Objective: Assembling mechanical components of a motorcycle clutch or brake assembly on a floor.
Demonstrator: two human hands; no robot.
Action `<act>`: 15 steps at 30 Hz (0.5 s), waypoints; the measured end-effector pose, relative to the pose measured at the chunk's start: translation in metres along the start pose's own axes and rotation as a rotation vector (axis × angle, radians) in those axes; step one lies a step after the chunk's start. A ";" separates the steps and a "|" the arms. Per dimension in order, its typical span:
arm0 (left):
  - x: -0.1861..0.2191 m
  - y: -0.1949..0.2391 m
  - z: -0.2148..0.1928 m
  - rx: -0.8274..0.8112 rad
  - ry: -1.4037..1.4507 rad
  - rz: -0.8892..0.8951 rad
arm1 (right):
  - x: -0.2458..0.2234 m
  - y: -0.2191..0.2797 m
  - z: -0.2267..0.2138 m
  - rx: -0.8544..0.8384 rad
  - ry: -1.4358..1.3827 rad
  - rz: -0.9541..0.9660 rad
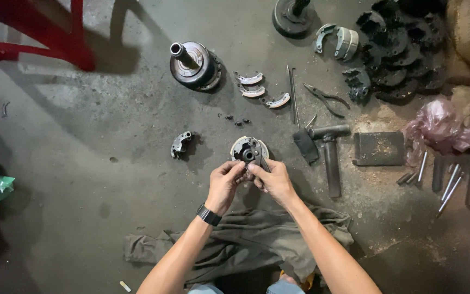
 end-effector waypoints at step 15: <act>-0.008 -0.009 -0.008 -0.063 -0.138 0.088 | 0.021 -0.011 -0.012 -0.051 -0.073 0.098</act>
Point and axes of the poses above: each hand's wrist, its own y-axis away from the middle knuckle, its own z-axis out of the palm, x = y × z, the point moved 4 cm from there along -y, towards the middle knuckle, and after that the axes turned 7 degrees about y, right-handed, at the moved point
